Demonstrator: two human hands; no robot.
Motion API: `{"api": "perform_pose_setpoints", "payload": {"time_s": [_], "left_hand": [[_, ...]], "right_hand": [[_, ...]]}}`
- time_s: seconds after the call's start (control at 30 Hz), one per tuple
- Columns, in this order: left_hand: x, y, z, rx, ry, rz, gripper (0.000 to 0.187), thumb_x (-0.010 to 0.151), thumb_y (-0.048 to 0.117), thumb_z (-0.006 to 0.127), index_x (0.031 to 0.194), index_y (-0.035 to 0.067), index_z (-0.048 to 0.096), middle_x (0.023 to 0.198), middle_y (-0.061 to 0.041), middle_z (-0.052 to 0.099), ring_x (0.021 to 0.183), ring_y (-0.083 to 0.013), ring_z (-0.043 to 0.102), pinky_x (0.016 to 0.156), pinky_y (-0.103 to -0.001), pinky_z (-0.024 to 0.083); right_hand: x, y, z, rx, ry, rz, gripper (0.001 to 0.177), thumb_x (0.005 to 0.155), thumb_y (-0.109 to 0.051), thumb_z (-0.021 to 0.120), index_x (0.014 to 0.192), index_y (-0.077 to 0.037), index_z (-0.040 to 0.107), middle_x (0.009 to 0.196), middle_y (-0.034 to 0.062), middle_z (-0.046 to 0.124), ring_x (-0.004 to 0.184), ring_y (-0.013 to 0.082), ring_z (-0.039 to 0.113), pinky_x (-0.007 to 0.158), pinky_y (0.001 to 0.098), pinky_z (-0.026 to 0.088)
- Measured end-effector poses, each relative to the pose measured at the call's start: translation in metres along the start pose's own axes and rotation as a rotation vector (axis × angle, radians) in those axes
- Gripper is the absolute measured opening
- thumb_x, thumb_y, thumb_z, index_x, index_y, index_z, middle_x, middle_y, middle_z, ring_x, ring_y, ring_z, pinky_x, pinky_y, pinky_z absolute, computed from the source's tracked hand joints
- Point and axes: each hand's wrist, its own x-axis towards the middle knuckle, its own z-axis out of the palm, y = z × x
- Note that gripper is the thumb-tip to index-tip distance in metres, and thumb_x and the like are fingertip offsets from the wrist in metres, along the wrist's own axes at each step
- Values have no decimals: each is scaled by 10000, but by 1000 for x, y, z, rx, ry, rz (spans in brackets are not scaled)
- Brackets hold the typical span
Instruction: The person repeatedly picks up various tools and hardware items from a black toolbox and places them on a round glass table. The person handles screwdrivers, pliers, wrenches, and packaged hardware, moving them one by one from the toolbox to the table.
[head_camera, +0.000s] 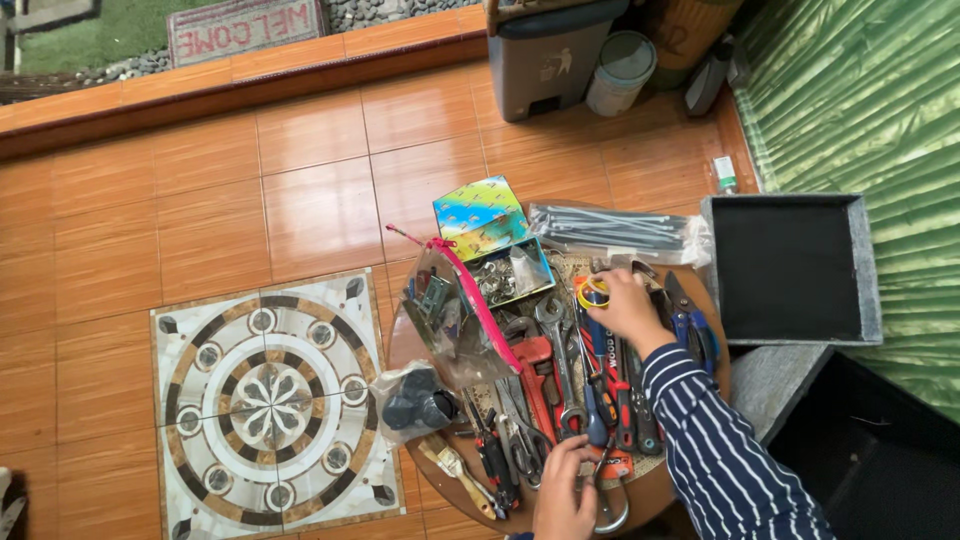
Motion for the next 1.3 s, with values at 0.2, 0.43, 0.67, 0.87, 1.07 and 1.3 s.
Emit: {"api": "perform_pose_setpoints", "payload": {"time_s": [0.2,0.43,0.67,0.87,1.07,1.3], "left_hand": [[-3,5,1,36,-18,42,347,794,-85,620,1101,72,652,1354,-147,608,1321,-380,562,1084,-446,444],[-12,-10,5,27,-9,57,365,765,-92,627,1090,68,671,1327,-157,621,1286,-367,591,1037,-419,491],[-17,-25,15,43,-27,40,397,731,-105,581,1077,66,675,1299,-164,627,1260,-360,593,994,-394,526],[-23,-3,42,91,-45,121,382,713,-99,577,1052,47,673,1270,-167,660,1246,-364,605,1064,-428,444],[-19,24,102,145,-184,164,330,784,-75,607,1091,40,637,1225,-167,679,1230,-353,615,1120,-463,382],[-13,26,204,221,-307,-116,463,848,34,666,1289,53,524,1237,-181,618,1200,-366,579,1014,-430,459]], "right_hand": [[-9,-16,0,37,-44,112,281,824,-169,780,1097,-117,731,1118,103,697,1108,320,610,970,437,510],[15,-20,18,129,162,23,247,795,-153,773,1033,-100,736,1094,109,697,1083,321,595,949,440,507],[17,-50,30,94,345,-124,418,741,-38,662,1159,-54,660,1167,145,669,1092,377,569,961,480,456],[-109,-80,-47,539,422,27,312,850,-52,689,1159,-55,645,1028,124,675,922,312,616,799,416,503],[-258,10,-125,555,800,169,153,969,-36,657,1116,-40,615,1029,70,607,858,139,622,797,272,527],[-317,268,-72,466,496,942,254,859,-114,743,1098,-65,671,930,89,739,832,191,700,769,325,550]]}}
